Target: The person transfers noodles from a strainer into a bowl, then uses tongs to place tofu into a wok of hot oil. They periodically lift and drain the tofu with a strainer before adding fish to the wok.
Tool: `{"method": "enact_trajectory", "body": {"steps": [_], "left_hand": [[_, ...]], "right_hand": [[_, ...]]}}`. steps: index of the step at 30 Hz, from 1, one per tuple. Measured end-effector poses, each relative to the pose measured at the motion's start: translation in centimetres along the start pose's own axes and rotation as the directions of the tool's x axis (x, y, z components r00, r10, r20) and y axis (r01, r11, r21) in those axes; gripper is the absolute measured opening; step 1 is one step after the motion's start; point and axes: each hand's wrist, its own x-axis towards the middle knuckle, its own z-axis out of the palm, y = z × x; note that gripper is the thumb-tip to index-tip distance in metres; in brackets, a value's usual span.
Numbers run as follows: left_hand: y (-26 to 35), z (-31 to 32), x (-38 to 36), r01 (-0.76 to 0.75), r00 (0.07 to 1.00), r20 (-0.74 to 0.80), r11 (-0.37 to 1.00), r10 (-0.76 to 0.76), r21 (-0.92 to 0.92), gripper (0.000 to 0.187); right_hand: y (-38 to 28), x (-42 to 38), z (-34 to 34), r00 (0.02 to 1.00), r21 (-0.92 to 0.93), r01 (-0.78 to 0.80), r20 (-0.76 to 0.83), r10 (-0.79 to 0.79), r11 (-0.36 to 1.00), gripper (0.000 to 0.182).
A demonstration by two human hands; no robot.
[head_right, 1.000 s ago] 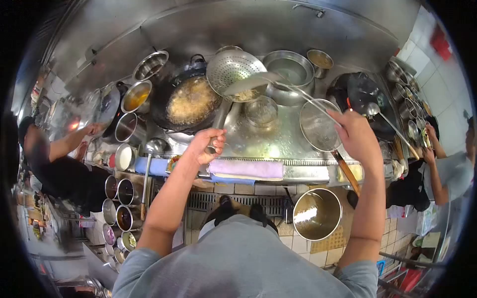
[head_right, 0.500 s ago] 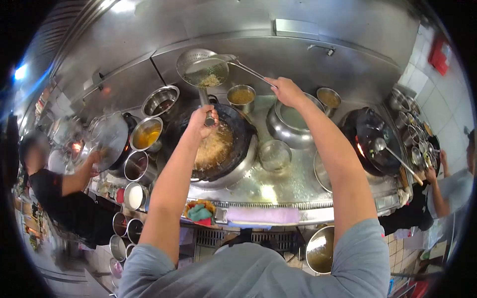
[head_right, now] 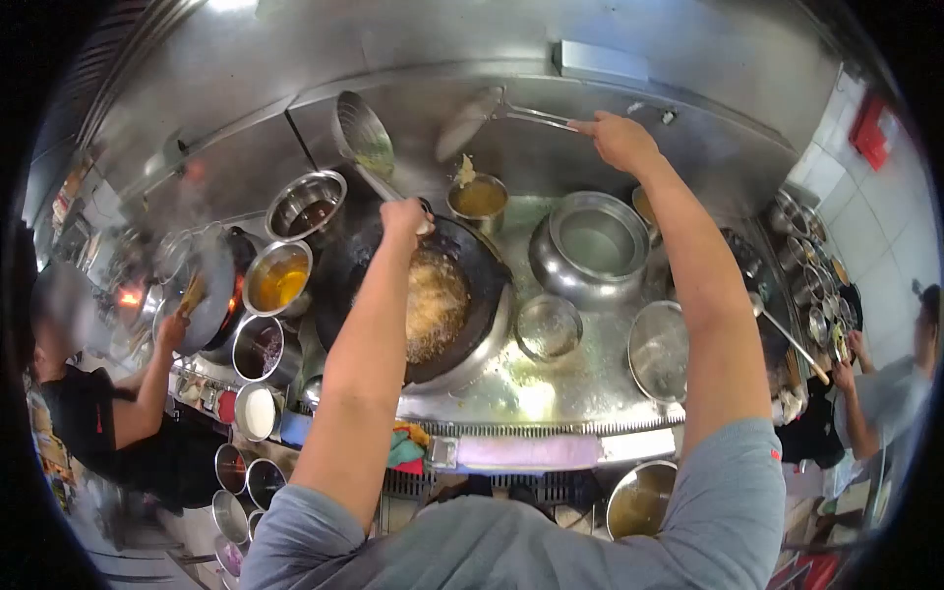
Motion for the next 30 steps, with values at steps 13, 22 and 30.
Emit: {"method": "enact_trajectory", "body": {"steps": [13,22,30], "left_hand": [[-2.3,-2.4,-15.4,0.454,0.829,0.53,0.767,-0.176,-0.455,0.006],[-4.6,-1.5,-17.8,0.286,0.91,0.389,0.895,-0.142,-0.342,0.008],[-3.7,-3.6,-5.0,0.034,0.966,0.255,0.947,0.051,-0.321,0.014]], "right_hand": [[-8.5,-22.4,-0.8,0.874,0.804,-0.279,-0.013,0.485,0.525,0.035],[-7.9,-13.5,-2.3,0.989,0.478,0.022,-0.139,0.051,0.878,0.035],[-6.0,-0.6,-1.0,0.976,0.122,0.217,-0.024,-0.216,0.968,0.044]]}}
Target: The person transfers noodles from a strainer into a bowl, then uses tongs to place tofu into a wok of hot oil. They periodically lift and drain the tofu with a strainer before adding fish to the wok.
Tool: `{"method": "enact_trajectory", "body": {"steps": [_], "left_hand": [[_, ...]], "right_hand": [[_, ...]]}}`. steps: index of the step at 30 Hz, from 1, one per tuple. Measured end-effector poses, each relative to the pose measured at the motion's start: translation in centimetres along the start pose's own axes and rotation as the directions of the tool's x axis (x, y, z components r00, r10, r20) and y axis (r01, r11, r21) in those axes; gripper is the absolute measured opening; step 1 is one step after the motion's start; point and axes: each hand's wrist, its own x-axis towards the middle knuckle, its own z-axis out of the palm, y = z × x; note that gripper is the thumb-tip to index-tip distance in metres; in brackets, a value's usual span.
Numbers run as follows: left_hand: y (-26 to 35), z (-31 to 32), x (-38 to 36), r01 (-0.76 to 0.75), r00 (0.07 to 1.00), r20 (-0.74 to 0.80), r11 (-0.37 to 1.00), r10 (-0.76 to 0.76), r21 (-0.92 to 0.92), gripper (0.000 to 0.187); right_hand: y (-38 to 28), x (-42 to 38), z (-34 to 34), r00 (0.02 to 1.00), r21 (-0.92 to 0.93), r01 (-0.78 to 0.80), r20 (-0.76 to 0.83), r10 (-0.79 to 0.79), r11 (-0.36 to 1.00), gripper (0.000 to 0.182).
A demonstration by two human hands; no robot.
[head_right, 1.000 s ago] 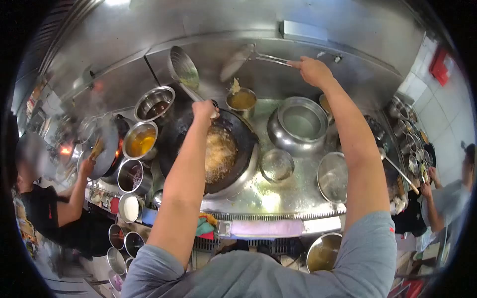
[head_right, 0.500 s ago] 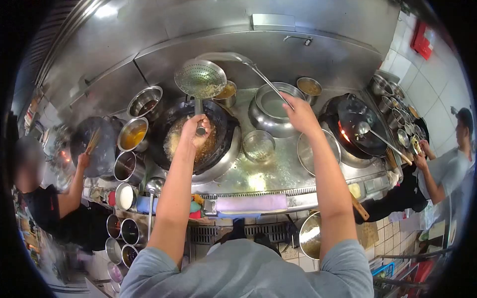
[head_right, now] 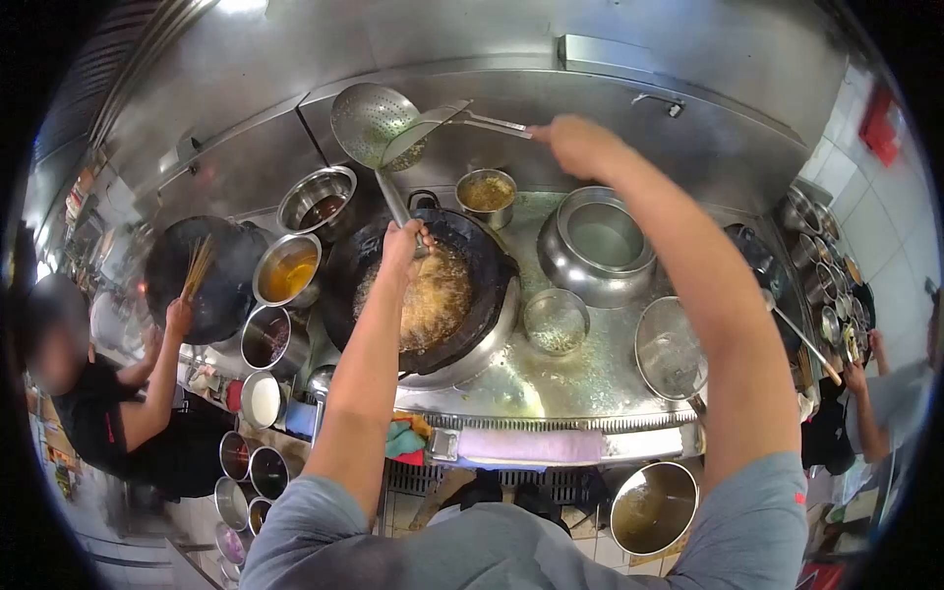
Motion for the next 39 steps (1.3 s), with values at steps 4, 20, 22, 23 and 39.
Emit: {"method": "enact_trajectory", "body": {"steps": [4,20,22,23,39], "left_hand": [[0.5,-1.0,1.2,0.062,0.998,0.032,0.998,-0.062,-0.021,0.014],[0.2,2.2,8.8,0.023,0.969,-0.239,0.938,0.064,0.345,0.033],[-0.8,0.7,11.1,-0.031,0.961,-0.244,0.926,0.131,0.375,0.024],[0.3,0.6,10.2,0.01,0.975,-0.208,0.922,0.077,0.388,0.012],[-13.6,4.2,-27.3,0.762,0.645,0.464,0.56,-0.608,-0.325,0.014]], "right_hand": [[0.2,4.8,-2.3,1.0,0.099,-0.029,0.015,0.027,0.995,0.044],[4.5,2.1,1.7,0.987,-0.226,-0.104,0.099,0.129,0.968,0.051],[4.4,-0.7,3.0,0.968,-0.203,-0.165,0.152,0.197,0.965,0.051],[4.1,-2.2,3.9,0.966,-0.062,-0.238,0.092,0.243,0.969,0.049],[-10.6,-28.7,0.4,0.74,0.92,-0.31,0.392,0.547,-0.241,0.032]]}}
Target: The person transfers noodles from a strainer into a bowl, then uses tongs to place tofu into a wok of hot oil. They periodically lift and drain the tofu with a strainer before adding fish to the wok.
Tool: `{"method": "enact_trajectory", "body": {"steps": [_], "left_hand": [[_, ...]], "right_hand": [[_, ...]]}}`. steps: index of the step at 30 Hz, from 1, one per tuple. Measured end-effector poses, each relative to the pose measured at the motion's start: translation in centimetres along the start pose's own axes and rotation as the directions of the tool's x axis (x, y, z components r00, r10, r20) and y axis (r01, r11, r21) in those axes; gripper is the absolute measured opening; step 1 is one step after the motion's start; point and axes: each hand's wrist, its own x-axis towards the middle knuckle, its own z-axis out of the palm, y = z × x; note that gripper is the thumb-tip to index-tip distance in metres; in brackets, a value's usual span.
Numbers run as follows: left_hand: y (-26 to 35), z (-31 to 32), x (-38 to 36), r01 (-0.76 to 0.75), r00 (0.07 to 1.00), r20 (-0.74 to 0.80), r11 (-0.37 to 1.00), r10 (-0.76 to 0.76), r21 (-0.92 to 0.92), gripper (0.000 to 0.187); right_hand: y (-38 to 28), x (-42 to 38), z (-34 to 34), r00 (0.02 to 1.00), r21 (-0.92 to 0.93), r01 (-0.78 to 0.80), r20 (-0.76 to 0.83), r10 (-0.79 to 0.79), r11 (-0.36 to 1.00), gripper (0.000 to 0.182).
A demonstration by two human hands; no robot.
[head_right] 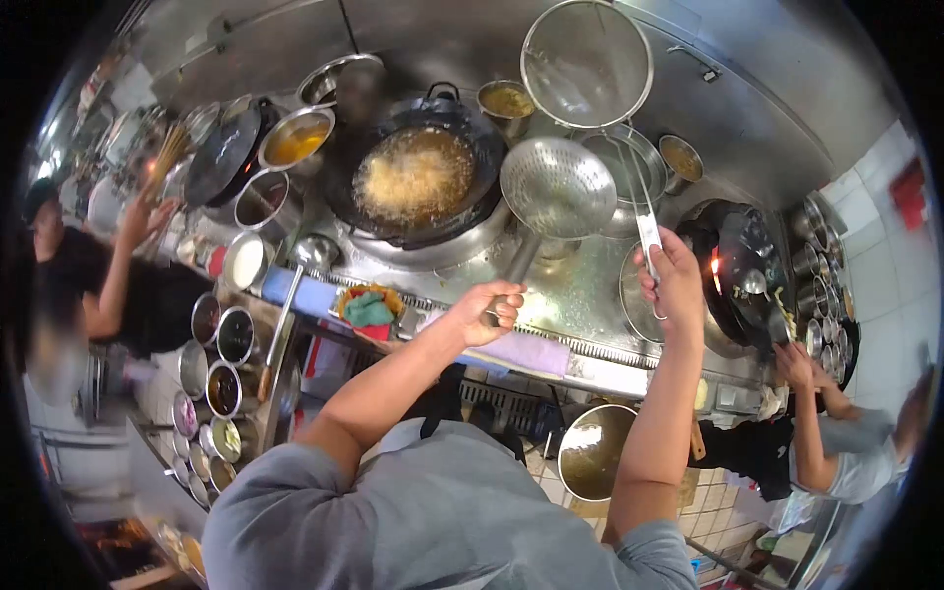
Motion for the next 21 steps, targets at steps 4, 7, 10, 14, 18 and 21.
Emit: {"method": "enact_trajectory", "body": {"steps": [4,7,10,14,18,21], "left_hand": [[-4.7,-4.0,3.0,0.051,0.997,-0.053,0.998,-0.053,-0.033,0.01],[-7.4,-7.7,5.4,0.037,0.998,-0.056,0.999,-0.036,0.017,0.015],[-7.8,-8.9,6.4,0.076,0.996,-0.044,0.997,-0.077,-0.019,0.015],[-9.4,-9.7,5.1,0.151,0.983,-0.107,0.988,-0.15,0.003,0.018],[-9.6,-11.0,-4.8,0.459,0.878,-0.221,0.615,-0.425,0.641,0.041],[-7.4,-13.3,-15.3,0.393,0.918,-0.354,0.545,-0.182,0.741,0.04]], "right_hand": [[1.4,-0.5,3.0,0.995,-0.019,-0.092,0.036,0.092,0.996,0.028],[3.8,2.2,5.2,0.988,-0.173,-0.093,0.108,0.113,0.981,0.032],[6.1,6.5,8.1,0.985,-0.271,-0.05,0.146,0.092,0.961,0.037],[8.9,13.9,10.2,0.961,-0.666,0.269,0.227,-0.155,0.696,0.031],[7.8,13.9,12.0,0.964,-0.594,0.077,0.251,0.093,0.801,0.029],[8.7,12.6,12.2,0.903,-0.59,-0.06,0.312,0.295,0.805,0.022]]}}
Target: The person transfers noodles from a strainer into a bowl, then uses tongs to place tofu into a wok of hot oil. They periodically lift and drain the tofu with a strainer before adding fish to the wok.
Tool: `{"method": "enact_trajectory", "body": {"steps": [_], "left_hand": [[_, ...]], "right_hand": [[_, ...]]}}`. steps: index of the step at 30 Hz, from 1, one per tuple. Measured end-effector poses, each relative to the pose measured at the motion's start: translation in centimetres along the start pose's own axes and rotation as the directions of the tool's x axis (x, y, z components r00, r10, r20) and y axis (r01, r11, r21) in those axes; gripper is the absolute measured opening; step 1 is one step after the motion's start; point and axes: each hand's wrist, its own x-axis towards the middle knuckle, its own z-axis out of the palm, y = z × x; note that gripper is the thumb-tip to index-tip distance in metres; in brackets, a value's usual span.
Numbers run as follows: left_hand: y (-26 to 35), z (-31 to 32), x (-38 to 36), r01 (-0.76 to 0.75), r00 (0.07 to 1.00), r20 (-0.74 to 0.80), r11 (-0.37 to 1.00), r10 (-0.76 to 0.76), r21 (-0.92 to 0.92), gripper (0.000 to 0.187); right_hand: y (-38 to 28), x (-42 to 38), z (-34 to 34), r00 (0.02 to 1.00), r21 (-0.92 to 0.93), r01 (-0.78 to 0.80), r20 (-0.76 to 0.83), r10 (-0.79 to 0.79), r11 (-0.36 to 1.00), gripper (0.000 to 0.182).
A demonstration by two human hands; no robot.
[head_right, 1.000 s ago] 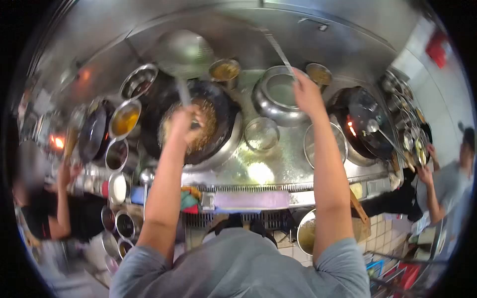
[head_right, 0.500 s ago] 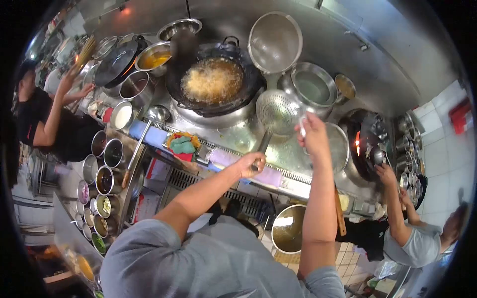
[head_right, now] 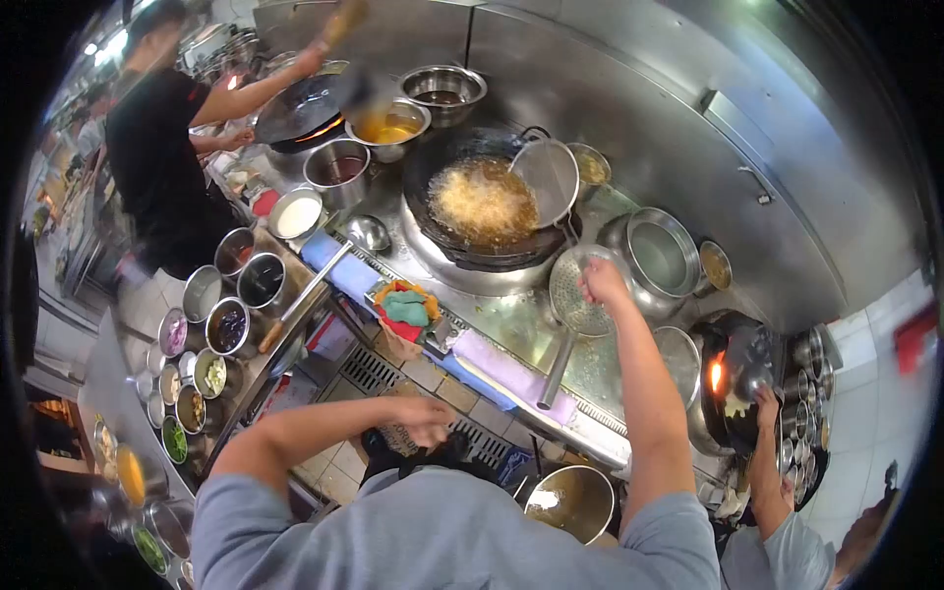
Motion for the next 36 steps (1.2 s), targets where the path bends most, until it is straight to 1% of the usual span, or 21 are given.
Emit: {"method": "enact_trajectory", "body": {"steps": [2,4,7,8,10,11,12,13,14,15,17,19,20,21,22,23,26,28,31,35,36], "left_hand": [[-4.9,-3.0,-4.2,-0.1,0.962,-0.271,0.968,0.034,-0.231,0.037],[-12.0,-4.6,-6.4,-0.284,0.844,-0.537,0.852,0.004,-0.44,0.036],[-22.5,-2.8,-8.9,-0.552,0.556,-0.799,0.616,-0.23,-0.562,0.035],[-30.6,-2.7,-6.3,-0.64,0.465,-0.792,0.468,-0.395,-0.609,0.035],[-38.1,0.8,-6.7,-0.593,0.481,-0.734,0.439,-0.479,-0.675,0.036],[-41.5,2.7,-6.2,-0.599,0.547,-0.635,0.275,-0.545,-0.752,0.038],[-41.7,4.8,-6.5,-0.563,0.497,-0.587,0.276,-0.639,-0.779,0.038],[-45.3,6.3,-6.3,-0.254,0.451,-0.842,0.862,-0.297,-0.44,0.035],[-50.1,7.5,-5.9,0.093,0.559,-0.82,0.973,0.126,0.213,0.04],[-52.3,6.8,-5.5,0.216,0.589,-0.795,0.92,0.144,0.327,0.039],[-52.3,6.0,-6.6,0.421,0.646,-0.742,0.727,0.18,0.543,0.039],[-52.6,3.2,-6.0,0.358,0.625,-0.756,0.789,0.194,0.499,0.035],[-51.9,2.4,-5.7,-0.025,0.549,-0.817,0.973,-0.177,-0.228,0.032],[-51.3,1.7,-5.9,-0.39,0.628,-0.598,0.463,-0.498,-0.796,0.03],[-49.7,0.0,-6.8,-0.391,0.623,-0.615,0.487,-0.484,-0.781,0.028],[-48.2,-1.3,-7.8,-0.369,0.613,-0.666,0.591,-0.425,-0.717,0.026],[-41.7,-4.3,-10.4,-0.365,0.619,-0.706,0.669,-0.345,-0.647,0.022],[-39.3,-5.7,-11.1,-0.354,0.621,-0.715,0.698,-0.322,-0.622,0.021],[-39.3,-7.4,-11.2,-0.327,0.63,-0.718,0.737,-0.296,-0.591,0.02],[-38.9,-8.1,-10.4,-0.215,0.66,-0.692,0.808,-0.293,-0.548,0.022],[-39.4,-7.8,-10.2,-0.21,0.654,-0.705,0.83,-0.274,-0.517,0.023]], "right_hand": [[0.3,0.2,1.3,0.994,0.042,-0.088,0.076,0.085,0.995,0.02],[0.6,1.2,3.1,0.97,0.266,-0.157,0.223,0.098,0.951,0.003],[-0.6,1.5,7.0,0.94,0.468,-0.277,0.312,0.136,0.839,0.002],[-0.7,1.5,7.8,0.931,0.543,-0.299,0.346,0.115,0.785,0.004],[-0.3,2.1,7.7,0.901,0.586,-0.352,0.424,0.094,0.73,0.004],[0.2,2.5,7.8,0.865,0.604,-0.413,0.494,0.087,0.681,0.004],[1.7,3.5,9.8,0.9,0.702,-0.39,0.427,0.085,0.596,0.005],[1.1,2.9,11.6,0.91,0.72,-0.371,0.407,0.076,0.587,0.007],[-0.4,1.4,12.9,0.928,0.736,-0.341,0.363,0.085,0.585,0.008],[-2.1,-0.3,13.3,0.945,0.756,-0.306,0.314,0.091,0.579,0.008],[-2.9,-2.4,12.6,0.966,0.809,-0.26,0.227,0.128,0.528,0.015],[-2.2,-2.2,13.2,0.97,0.865,-0.242,0.225,0.092,0.439,0.026],[-2.8,-2.3,14.8,0.985,0.833,-0.171,0.145,0.091,0.527,0.029],[-3.1,-2.4,16.0,0.994,0.784,-0.107,0.072,0.081,0.611,0.031],[-3.6,-2.7,16.2,0.995,0.763,-0.091,0.051,0.08,0.64,0.037],[-2.5,-2.0,15.4,0.994,0.8,-0.088,0.032,0.104,0.594,0.041],[-3.4,-3.8,14.3,0.984,0.875,-0.093,0.01,0.175,0.476,0.05],[-4.3,-5.0,16.8,0.971,0.76,-0.083,-0.084,0.225,0.644,0.054],[-3.2,-6.1,13.8,0.97,0.777,-0.071,-0.093,0.225,0.625,0.043],[-3.8,-7.7,13.9,0.952,0.596,-0.067,-0.202,0.231,0.8,0.056],[-3.4,-7.5,12.8,0.968,0.686,-0.037,-0.156,0.196,0.727,0.057]]}}
